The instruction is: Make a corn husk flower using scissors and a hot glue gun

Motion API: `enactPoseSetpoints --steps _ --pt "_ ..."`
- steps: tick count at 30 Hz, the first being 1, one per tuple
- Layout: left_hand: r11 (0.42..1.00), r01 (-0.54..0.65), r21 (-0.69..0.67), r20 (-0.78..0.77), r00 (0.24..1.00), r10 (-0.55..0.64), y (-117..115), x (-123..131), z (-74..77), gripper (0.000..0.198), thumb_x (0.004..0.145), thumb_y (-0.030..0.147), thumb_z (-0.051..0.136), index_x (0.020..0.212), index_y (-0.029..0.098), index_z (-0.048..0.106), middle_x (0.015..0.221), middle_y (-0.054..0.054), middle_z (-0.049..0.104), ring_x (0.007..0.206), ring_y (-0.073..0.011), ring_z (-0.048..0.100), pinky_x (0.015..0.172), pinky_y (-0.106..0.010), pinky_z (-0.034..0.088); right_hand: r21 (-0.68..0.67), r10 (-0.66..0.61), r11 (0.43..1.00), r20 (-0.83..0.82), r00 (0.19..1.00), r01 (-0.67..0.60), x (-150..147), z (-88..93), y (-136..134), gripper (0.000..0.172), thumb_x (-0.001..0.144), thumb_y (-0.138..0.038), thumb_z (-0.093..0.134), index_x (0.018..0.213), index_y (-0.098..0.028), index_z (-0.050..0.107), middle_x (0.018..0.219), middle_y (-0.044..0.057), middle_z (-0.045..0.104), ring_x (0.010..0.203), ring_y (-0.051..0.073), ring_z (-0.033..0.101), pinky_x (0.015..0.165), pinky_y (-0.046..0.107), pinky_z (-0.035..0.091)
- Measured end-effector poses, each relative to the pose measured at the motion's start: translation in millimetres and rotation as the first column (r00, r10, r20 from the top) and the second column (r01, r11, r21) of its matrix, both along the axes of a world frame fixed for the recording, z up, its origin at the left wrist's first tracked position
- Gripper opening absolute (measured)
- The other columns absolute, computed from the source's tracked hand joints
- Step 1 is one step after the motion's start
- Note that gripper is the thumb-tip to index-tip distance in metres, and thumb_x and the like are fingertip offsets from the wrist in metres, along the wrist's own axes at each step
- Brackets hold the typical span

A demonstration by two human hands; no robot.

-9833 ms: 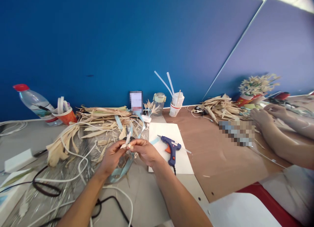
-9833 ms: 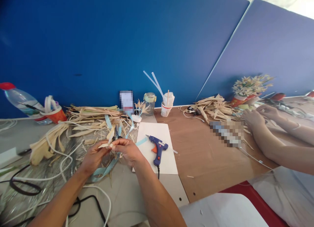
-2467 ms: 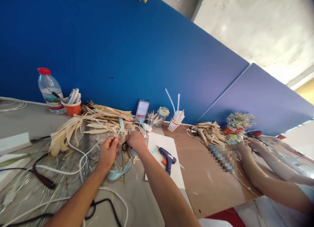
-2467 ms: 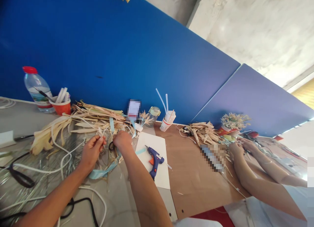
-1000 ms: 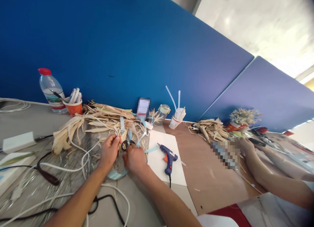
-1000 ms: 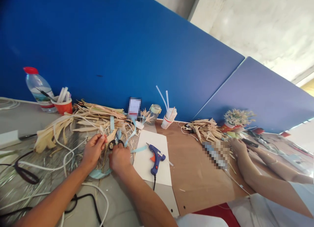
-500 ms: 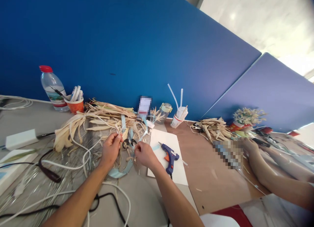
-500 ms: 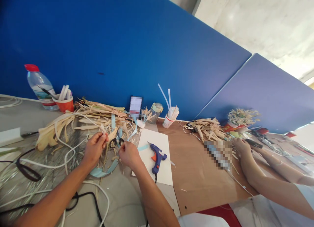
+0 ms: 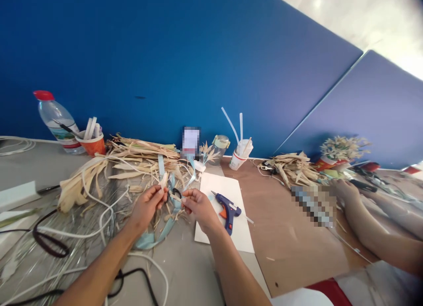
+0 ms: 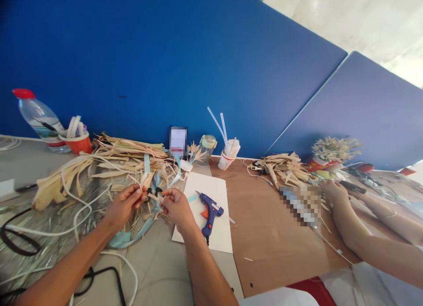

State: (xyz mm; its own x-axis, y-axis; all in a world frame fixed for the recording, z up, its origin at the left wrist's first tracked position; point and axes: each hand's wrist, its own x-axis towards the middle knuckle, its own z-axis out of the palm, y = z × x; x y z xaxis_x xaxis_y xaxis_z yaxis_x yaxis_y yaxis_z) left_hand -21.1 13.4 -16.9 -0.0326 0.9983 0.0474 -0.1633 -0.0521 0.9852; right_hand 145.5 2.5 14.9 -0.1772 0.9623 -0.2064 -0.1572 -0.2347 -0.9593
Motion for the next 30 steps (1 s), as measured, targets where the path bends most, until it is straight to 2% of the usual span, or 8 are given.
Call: enactPoseSetpoints --steps 4,8,11,14,20,23,26,30 --pt "0.998 0.059 -0.039 -0.100 0.993 -0.063 -5 1 -0.9 0.034 0.072 0.047 0.063 0.083 0.015 0.067 0.062 0.000 0.056 0.052 -0.0112 0.045 0.051 -0.024 0.037 -0.019 0.017 1.000 0.030 0.999 -0.016 1 0.2 1 0.012 0.069 -0.018 0.054 0.081 -0.017 0.053 0.054 -0.007 0.053 0.042 0.006 0.037 0.044 0.019 0.027" --pt "0.992 0.069 -0.107 -0.201 0.976 -0.090 -8 2 2.6 0.038 0.068 0.046 0.065 0.090 0.015 0.068 0.050 0.004 0.047 0.047 -0.0119 0.041 0.045 -0.023 0.030 -0.054 0.009 0.999 0.015 1.000 -0.008 1 -0.2 2 0.012 0.070 -0.015 0.052 0.082 -0.017 0.053 0.053 -0.007 0.052 0.040 0.006 0.036 0.042 0.019 0.026" --pt "0.992 0.029 -0.123 -0.210 0.976 -0.055 -7 6 11.3 0.035 0.059 0.048 0.069 0.074 0.017 0.068 0.049 0.003 0.049 0.048 -0.0140 0.044 0.045 -0.025 0.031 -0.062 -0.006 0.998 0.023 1.000 0.007 1 -2.9 3 0.011 0.071 -0.015 0.051 0.082 -0.017 0.053 0.051 -0.008 0.051 0.039 0.006 0.036 0.042 0.018 0.026" --pt "0.995 0.032 -0.099 -0.239 0.970 -0.055 -7 9 16.6 0.031 0.060 0.048 0.069 0.064 0.018 0.064 0.049 0.003 0.049 0.049 -0.0137 0.043 0.046 -0.025 0.031 -0.050 0.006 0.999 0.034 0.999 -0.004 0 -4.4 3 0.011 0.071 -0.016 0.054 0.081 -0.017 0.053 0.052 -0.008 0.051 0.040 0.006 0.038 0.043 0.018 0.028" --pt "0.998 0.012 -0.063 -0.207 0.978 -0.024 -5 5 9.3 0.032 0.069 0.050 0.064 0.065 0.019 0.056 0.050 0.006 0.038 0.046 -0.0107 0.031 0.046 -0.025 0.025 0.065 -0.091 0.994 0.015 0.996 0.090 8 -3.2 6 0.014 0.077 -0.022 0.047 0.079 -0.015 0.059 0.065 -0.002 0.056 0.045 0.007 0.042 0.046 0.020 0.031" --pt "0.997 -0.023 -0.079 -0.194 0.981 0.007 -6 6 10.4 0.036 0.067 0.055 0.063 0.064 0.020 0.054 0.050 0.006 0.036 0.046 -0.0110 0.031 0.046 -0.025 0.027 0.128 -0.044 0.991 0.070 0.997 0.035 10 -5.2 6 0.022 0.075 -0.016 0.047 0.089 -0.016 0.063 0.064 -0.003 0.055 0.048 0.008 0.042 0.049 0.021 0.035" --pt "0.996 -0.013 -0.092 -0.195 0.981 -0.005 -7 8 13.3 0.038 0.065 0.056 0.064 0.063 0.020 0.055 0.050 0.006 0.038 0.047 -0.0113 0.032 0.045 -0.025 0.027 0.323 0.001 0.943 0.248 0.969 -0.084 8 -5.3 3 0.036 0.075 -0.009 0.045 0.103 -0.019 0.065 0.075 0.000 0.059 0.062 0.010 0.051 0.060 0.022 0.042" --pt "0.995 0.019 -0.101 -0.176 0.984 -0.037 -6 7 11.9 0.038 0.065 0.057 0.065 0.062 0.019 0.056 0.048 0.006 0.037 0.046 -0.0109 0.031 0.044 -0.024 0.026 0.540 -0.017 0.803 0.445 0.895 -0.253 5 -1.1 -3 0.046 0.075 -0.001 0.044 0.109 -0.025 0.066 0.094 0.003 0.060 0.091 0.015 0.056 0.081 0.026 0.044"
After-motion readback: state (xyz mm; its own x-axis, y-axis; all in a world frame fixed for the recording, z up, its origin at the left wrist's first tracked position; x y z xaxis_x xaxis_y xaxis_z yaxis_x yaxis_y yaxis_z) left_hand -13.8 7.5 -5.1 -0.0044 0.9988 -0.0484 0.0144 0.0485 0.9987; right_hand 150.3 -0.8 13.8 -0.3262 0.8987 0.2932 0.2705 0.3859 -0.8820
